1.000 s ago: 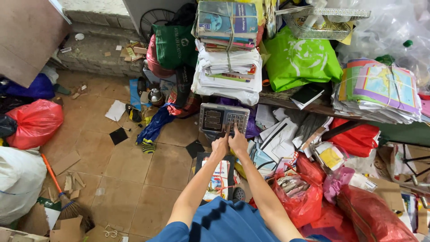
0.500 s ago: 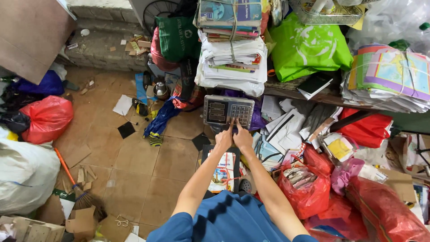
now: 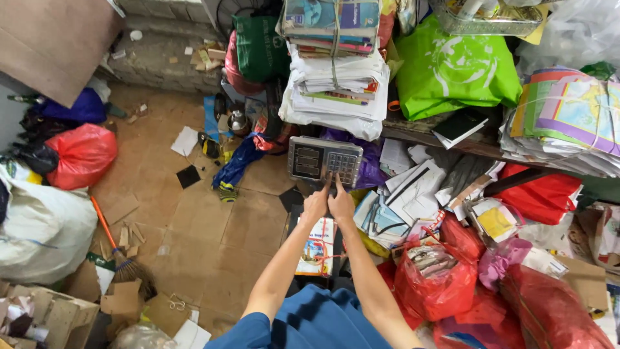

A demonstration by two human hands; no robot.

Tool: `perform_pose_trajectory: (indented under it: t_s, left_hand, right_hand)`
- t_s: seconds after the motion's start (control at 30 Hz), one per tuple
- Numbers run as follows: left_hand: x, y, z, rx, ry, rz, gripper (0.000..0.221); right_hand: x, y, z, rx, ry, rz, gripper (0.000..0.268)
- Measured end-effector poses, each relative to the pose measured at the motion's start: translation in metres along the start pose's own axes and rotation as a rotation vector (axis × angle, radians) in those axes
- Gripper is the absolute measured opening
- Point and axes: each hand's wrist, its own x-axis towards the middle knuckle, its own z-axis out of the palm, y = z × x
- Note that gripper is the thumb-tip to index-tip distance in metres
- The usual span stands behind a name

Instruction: The person is sorting through bundles of paper and books, weighing them on a digital scale, and recording the weights in a notebook.

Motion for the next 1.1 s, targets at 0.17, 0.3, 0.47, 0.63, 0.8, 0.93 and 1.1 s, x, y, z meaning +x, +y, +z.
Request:
perform_pose_trajectory:
  t_s: [0.17, 0.3, 0.47, 0.63, 0.8, 0.93, 1.1]
  left_hand:
    - [-0.009, 0.001, 0.013, -0.038, 0.028, -0.005, 0.100]
    - [0.014, -0.007, 0.008, -0.057, 0.060, 0.025, 0.099]
    - [-0.001, -0.020, 0.007, -0.107, 0.012, 0.005, 0.092]
    - [0.000, -0.014, 0.005, -0.247, 0.028, -0.028, 0.082]
    - [-0.004, -0.003, 0.006, -0.204, 0.161, 0.007, 0.084]
    - [0.001, -0.004, 0.020, -0.150, 0.185, -0.005, 0.081]
    - [-0.001, 0.009, 0.013, -0.052, 0.060, -0.125, 0.082]
  right_hand:
    - [0.003, 0.002, -0.002, 0.013, -0.001, -0.033, 0.082]
    - [0.017, -0.010, 0.005, 0.033, 0.075, -0.057, 0.081]
    - [0.004, -0.021, 0.015, 0.064, 0.145, -0.052, 0.083]
    - [-0.007, -0.030, 0.003, 0.041, 0.171, -0.029, 0.077]
    - [0.012, -0.008, 0.012, 0.052, 0.130, -0.050, 0.077]
    - [0.016, 0.001, 0.007, -0.011, 0.065, -0.080, 0.080]
    - [0.004, -0.002, -0.010, -0.025, 0.018, -0.120, 0.081]
